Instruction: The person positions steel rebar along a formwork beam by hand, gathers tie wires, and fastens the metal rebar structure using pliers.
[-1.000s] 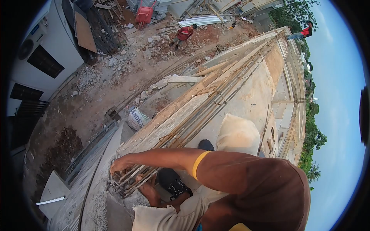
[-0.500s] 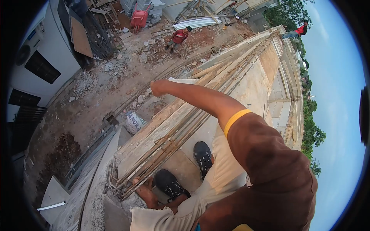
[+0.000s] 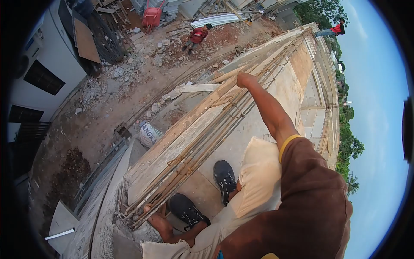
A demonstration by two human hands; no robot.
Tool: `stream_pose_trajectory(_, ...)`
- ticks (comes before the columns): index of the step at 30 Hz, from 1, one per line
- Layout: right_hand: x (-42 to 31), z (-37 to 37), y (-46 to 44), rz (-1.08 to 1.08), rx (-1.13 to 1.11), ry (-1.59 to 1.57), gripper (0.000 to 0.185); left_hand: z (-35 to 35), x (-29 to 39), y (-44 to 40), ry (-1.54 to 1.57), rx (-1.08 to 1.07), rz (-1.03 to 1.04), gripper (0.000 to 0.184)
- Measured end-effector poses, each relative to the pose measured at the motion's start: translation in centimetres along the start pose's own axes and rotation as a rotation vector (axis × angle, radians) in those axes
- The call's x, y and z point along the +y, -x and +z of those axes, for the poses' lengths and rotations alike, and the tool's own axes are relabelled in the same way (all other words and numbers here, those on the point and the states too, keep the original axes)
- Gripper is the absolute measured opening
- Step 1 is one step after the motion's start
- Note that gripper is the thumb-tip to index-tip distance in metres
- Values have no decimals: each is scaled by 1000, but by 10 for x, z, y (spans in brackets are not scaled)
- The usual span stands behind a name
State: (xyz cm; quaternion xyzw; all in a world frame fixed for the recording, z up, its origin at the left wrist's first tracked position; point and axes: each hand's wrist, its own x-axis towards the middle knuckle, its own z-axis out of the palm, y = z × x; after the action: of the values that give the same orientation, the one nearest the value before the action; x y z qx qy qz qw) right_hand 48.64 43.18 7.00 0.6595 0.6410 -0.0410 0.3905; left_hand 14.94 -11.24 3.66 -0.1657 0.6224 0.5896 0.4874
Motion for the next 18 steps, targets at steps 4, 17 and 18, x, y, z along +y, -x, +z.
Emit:
stream_pose_trajectory(4,0,4,-16,-4,5,-30,37,-1,-4,-3,7,-24,17,35)
stream_pose_trajectory(17,-43,11,17,-22,135,-172,54,-4,-5,-3,-4,-37,23,37)
stream_pose_trajectory(18,-58,6,33,-95,111,-191,58,-2,-5,-4,-4,-37,23,37)
